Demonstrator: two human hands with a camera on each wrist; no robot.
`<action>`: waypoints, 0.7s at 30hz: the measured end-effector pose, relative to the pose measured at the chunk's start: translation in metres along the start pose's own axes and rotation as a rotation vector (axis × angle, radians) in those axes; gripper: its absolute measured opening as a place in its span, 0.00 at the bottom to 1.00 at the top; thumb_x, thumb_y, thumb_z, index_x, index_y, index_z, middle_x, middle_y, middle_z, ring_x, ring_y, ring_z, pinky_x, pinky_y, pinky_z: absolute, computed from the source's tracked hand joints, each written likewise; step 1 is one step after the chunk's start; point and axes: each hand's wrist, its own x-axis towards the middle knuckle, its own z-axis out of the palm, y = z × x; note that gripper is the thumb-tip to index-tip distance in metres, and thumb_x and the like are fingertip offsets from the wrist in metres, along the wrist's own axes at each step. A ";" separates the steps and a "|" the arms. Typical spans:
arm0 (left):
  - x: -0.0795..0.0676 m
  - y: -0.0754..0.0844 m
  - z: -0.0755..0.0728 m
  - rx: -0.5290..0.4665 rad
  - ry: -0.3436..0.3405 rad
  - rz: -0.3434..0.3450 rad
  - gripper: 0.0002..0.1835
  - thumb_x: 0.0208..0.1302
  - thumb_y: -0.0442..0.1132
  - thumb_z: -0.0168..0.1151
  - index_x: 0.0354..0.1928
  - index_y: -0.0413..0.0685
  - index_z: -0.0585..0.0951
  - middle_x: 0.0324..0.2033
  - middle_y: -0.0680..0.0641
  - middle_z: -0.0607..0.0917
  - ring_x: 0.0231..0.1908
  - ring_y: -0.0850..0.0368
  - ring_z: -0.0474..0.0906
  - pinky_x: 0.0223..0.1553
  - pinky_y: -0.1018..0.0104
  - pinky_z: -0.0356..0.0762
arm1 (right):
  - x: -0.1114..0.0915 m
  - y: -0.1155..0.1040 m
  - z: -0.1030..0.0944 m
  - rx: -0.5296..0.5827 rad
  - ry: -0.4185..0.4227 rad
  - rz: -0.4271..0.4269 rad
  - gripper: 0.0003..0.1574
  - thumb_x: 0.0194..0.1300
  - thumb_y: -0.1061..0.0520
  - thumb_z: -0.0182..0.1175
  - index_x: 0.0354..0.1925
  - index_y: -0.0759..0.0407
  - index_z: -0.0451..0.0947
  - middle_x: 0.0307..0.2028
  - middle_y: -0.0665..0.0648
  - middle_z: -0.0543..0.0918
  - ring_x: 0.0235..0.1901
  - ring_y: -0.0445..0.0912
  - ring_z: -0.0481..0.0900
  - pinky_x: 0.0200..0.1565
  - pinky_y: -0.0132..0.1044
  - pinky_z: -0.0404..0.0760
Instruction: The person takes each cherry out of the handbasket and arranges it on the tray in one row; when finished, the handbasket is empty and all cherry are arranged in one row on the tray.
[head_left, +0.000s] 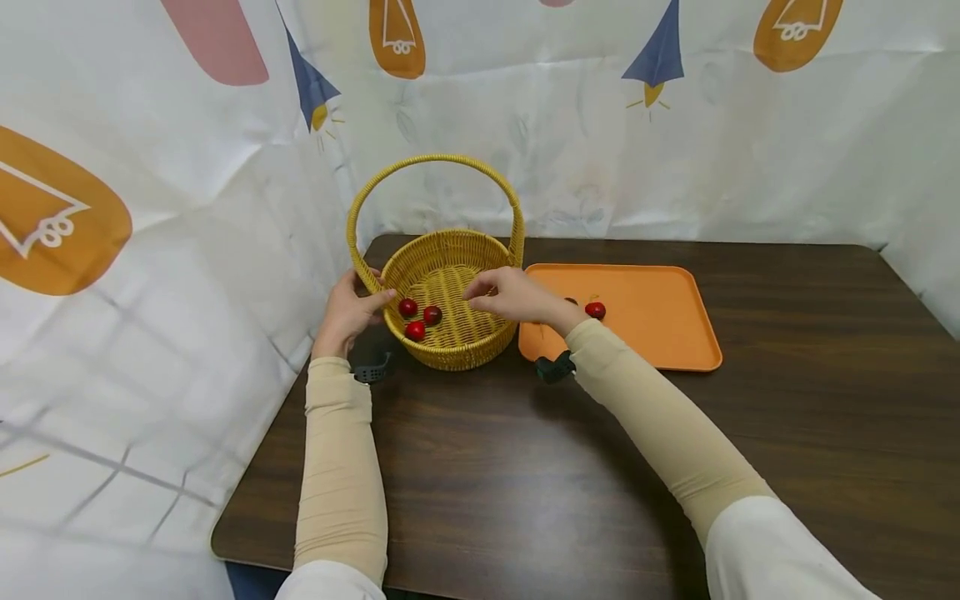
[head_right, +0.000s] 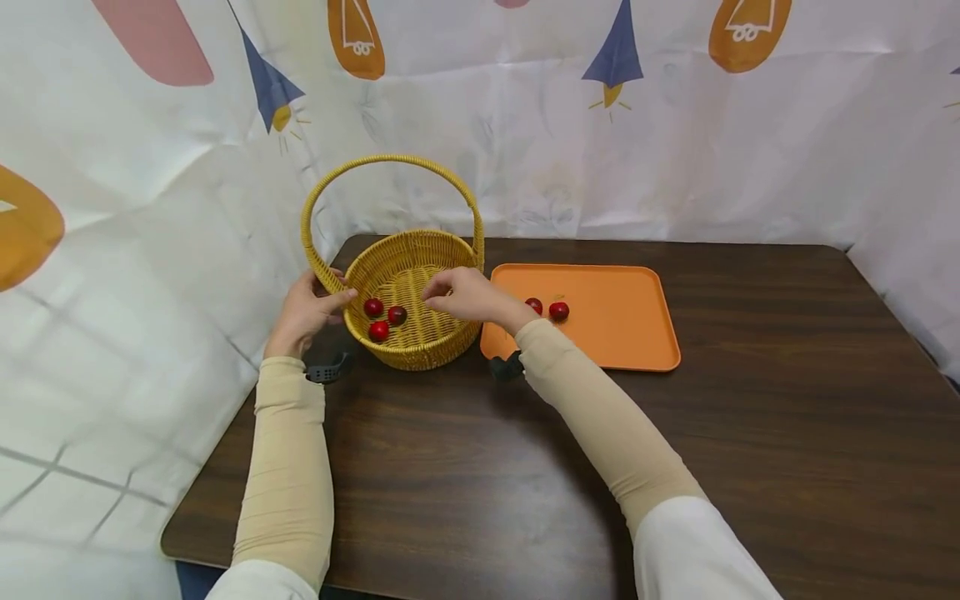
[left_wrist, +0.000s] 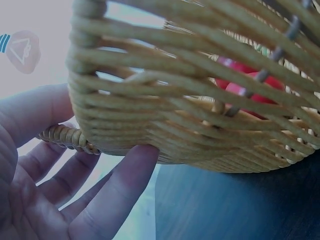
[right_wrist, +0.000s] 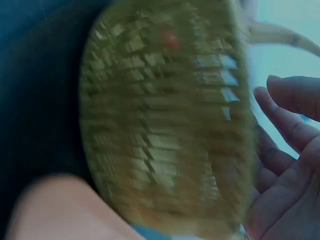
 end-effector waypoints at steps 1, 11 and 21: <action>0.000 0.000 -0.001 -0.001 0.004 0.002 0.31 0.65 0.42 0.66 0.64 0.40 0.65 0.56 0.40 0.71 0.48 0.51 0.76 0.42 0.53 0.83 | 0.005 -0.002 0.005 -0.007 -0.019 -0.007 0.15 0.72 0.52 0.56 0.53 0.54 0.81 0.49 0.50 0.83 0.41 0.46 0.80 0.44 0.40 0.79; -0.002 -0.002 -0.001 -0.001 -0.004 0.000 0.31 0.65 0.44 0.66 0.65 0.42 0.66 0.59 0.39 0.71 0.49 0.47 0.76 0.45 0.49 0.82 | 0.039 -0.016 0.040 -0.184 -0.115 0.024 0.22 0.69 0.55 0.59 0.59 0.58 0.77 0.57 0.58 0.80 0.59 0.51 0.75 0.59 0.44 0.73; 0.000 -0.003 -0.003 -0.019 -0.002 -0.012 0.31 0.64 0.43 0.67 0.65 0.42 0.67 0.58 0.39 0.71 0.50 0.50 0.75 0.39 0.56 0.83 | 0.062 -0.013 0.051 -0.241 -0.141 0.008 0.31 0.67 0.58 0.62 0.66 0.58 0.70 0.62 0.58 0.75 0.63 0.51 0.71 0.63 0.43 0.70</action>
